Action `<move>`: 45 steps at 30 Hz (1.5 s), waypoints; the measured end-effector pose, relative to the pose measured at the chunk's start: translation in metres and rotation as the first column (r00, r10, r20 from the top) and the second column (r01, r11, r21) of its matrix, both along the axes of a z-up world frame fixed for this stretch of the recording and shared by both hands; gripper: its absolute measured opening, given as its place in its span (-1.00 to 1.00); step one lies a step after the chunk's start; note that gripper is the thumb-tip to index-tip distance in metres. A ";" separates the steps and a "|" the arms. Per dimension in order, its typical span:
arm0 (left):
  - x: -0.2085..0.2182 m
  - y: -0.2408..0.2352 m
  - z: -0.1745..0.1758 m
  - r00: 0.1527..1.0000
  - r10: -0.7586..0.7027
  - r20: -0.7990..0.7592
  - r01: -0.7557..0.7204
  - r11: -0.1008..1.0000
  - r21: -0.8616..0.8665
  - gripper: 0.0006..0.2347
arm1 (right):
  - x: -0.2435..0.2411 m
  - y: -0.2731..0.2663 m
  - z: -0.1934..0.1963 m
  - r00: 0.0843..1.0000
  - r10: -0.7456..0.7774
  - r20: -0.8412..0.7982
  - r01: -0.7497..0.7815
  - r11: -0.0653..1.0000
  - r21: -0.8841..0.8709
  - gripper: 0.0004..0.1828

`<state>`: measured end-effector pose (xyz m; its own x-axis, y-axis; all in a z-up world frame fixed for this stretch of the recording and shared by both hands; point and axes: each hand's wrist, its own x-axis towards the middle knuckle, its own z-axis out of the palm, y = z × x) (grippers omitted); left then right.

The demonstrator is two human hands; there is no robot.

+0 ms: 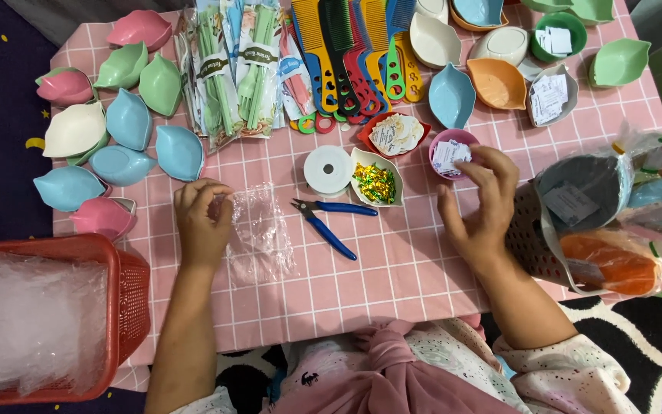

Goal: The person places a small white packet into a leaf-shaped ceramic dish, wraps the dish in a clear plastic bag, and ties the bag with a white string. The person repeats this process with another dish.

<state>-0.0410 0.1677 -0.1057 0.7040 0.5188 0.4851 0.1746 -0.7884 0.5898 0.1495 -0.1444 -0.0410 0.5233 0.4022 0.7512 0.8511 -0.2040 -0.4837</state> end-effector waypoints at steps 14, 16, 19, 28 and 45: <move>-0.010 0.031 -0.002 0.970 0.194 0.145 -0.221 0.955 0.197 -0.68 | 0.003 0.004 -0.006 0.996 0.085 -0.020 -0.087 0.989 -0.123 -0.98; -0.012 0.039 -0.015 0.977 0.213 0.029 -0.213 0.945 0.250 -0.74 | 0.005 0.001 -0.010 0.997 0.075 -0.021 -0.077 0.989 -0.124 -0.98; -0.011 0.040 -0.019 0.978 0.207 -0.004 -0.200 0.948 0.248 -0.76 | 0.002 0.005 -0.004 0.995 0.103 0.002 -0.102 0.988 -0.120 -0.97; -0.003 0.028 -0.014 0.980 0.194 0.053 -0.198 0.975 0.098 -0.80 | 0.001 0.005 -0.004 0.992 0.128 0.011 -0.126 0.984 -0.127 -0.98; 0.033 0.090 0.036 0.481 0.787 -0.387 -0.838 0.543 0.063 -0.42 | -0.009 0.006 0.005 0.981 0.179 -0.077 -0.194 0.940 -0.280 -0.96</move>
<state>-0.0080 0.2578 -0.0700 0.0299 0.9780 0.2064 0.8975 -0.1171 0.4251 0.1402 -0.1385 -0.0361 0.4519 0.6896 0.5659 0.8636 -0.1794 -0.4712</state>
